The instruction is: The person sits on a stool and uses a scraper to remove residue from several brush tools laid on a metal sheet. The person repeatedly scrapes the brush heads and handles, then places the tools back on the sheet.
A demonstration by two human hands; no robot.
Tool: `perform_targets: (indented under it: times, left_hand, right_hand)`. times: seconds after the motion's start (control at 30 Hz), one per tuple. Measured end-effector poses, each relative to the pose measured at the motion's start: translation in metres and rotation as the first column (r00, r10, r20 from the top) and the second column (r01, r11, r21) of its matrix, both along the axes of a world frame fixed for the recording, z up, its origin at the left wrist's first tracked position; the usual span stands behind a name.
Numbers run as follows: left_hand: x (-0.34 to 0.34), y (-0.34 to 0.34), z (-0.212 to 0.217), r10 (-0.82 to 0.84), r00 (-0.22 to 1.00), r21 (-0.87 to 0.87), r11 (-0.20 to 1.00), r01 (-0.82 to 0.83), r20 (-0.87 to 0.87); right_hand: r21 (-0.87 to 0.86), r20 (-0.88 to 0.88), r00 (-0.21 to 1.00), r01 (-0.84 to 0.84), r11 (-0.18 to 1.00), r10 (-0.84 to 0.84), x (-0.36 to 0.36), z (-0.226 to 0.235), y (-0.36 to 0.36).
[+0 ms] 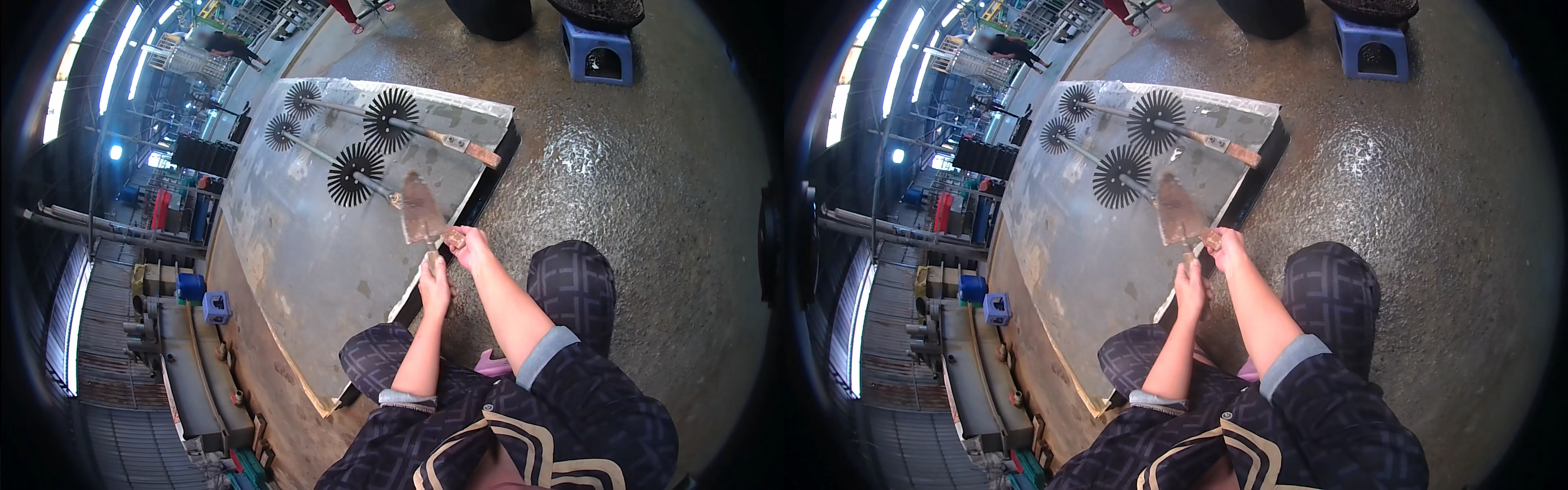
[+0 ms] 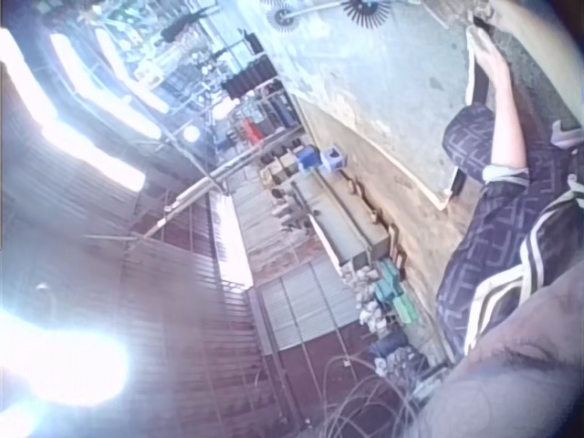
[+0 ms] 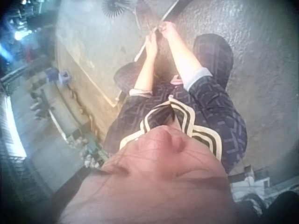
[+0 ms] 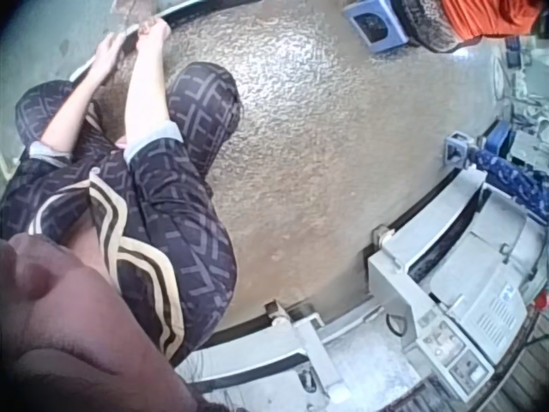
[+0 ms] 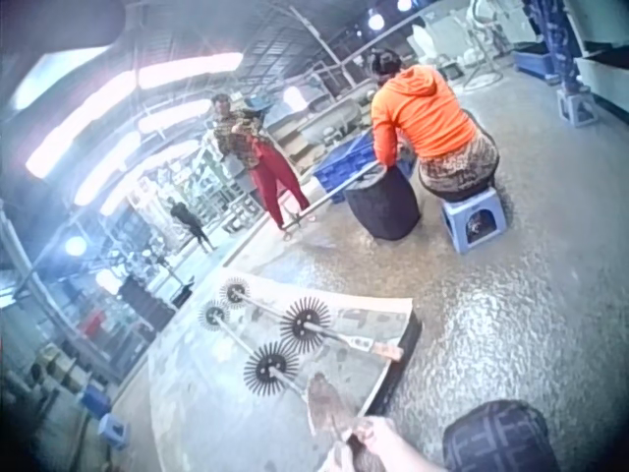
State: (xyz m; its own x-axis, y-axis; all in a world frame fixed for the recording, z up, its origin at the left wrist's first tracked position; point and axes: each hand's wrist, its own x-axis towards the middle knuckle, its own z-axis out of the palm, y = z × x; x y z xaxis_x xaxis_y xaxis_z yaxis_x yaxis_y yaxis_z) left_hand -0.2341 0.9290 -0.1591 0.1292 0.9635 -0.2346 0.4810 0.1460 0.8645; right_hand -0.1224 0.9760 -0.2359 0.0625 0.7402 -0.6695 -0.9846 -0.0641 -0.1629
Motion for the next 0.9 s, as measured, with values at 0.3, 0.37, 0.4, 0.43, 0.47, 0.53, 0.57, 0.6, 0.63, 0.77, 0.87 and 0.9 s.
perform_targets:
  times: [0.3, 0.37, 0.4, 0.43, 0.47, 0.53, 0.57, 0.6, 0.63, 0.77, 0.87, 0.9]
  left_hand:
    - [-0.007, -0.003, 0.005, -0.027, 1.0, -0.02, 0.999, 0.027, 0.008]
    - [-0.003, -0.016, 0.0, -0.1, 0.992, -0.007, 0.995, 0.099, -0.08]
    - [-0.005, -0.013, -0.006, -0.125, 0.986, 0.057, 0.99, 0.132, -0.113]
    - [-0.007, -0.009, -0.007, -0.087, 0.994, 0.037, 0.995, 0.089, -0.068]
    - [-0.004, 0.0, -0.004, -0.053, 0.998, 0.016, 0.998, 0.053, -0.02]
    - [0.002, 0.005, 0.0, -0.032, 0.999, 0.007, 0.999, 0.032, 0.018]
    - [-0.001, 0.003, -0.004, -0.081, 0.995, 0.086, 0.993, 0.085, -0.057]
    - [-0.002, 0.002, -0.008, -0.122, 0.983, 0.161, 0.976, 0.144, -0.136]
    - [-0.003, 0.003, -0.011, -0.105, 0.982, 0.118, 0.985, 0.124, -0.156]
    - [0.002, 0.005, -0.003, -0.051, 0.998, 0.041, 0.998, 0.052, -0.039]
    - [-0.005, -0.005, -0.017, -0.145, 0.978, 0.161, 0.972, 0.169, -0.149]
    - [-0.001, -0.004, -0.01, -0.099, 0.991, 0.064, 0.992, 0.105, -0.09]
  right_hand:
    - [-0.035, -0.039, 0.999, 0.02, 0.999, -0.022, -0.004, -0.002, -0.004]
    - [-0.04, -0.035, 0.999, 0.03, 0.999, -0.031, -0.004, 0.001, -0.006]
    - [-0.036, -0.024, 0.999, 0.038, 0.999, -0.039, -0.003, 0.004, -0.007]
    - [-0.025, -0.031, 0.999, 0.029, 0.999, -0.029, -0.005, 0.004, -0.005]
    - [-0.013, -0.034, 0.999, 0.025, 1.0, -0.025, -0.003, 0.004, -0.002]
    - [-0.033, -0.052, 0.998, 0.029, 0.999, -0.031, 0.0, 0.005, 0.001]
    - [-0.019, -0.052, 0.998, 0.028, 0.999, -0.029, 0.0, 0.003, 0.001]
    - [-0.004, -0.053, 0.998, 0.027, 1.0, -0.028, 0.0, 0.001, 0.002]
    - [0.011, -0.053, 0.998, 0.027, 1.0, -0.026, 0.001, -0.002, 0.002]
    - [-0.021, -0.025, 0.999, 0.026, 0.999, -0.026, 0.0, -0.002, 0.001]
    - [-0.05, -0.028, 0.999, 0.044, 0.998, -0.046, -0.002, 0.005, 0.002]
    - [-0.046, -0.032, 0.999, 0.039, 0.998, -0.04, -0.001, 0.005, 0.001]
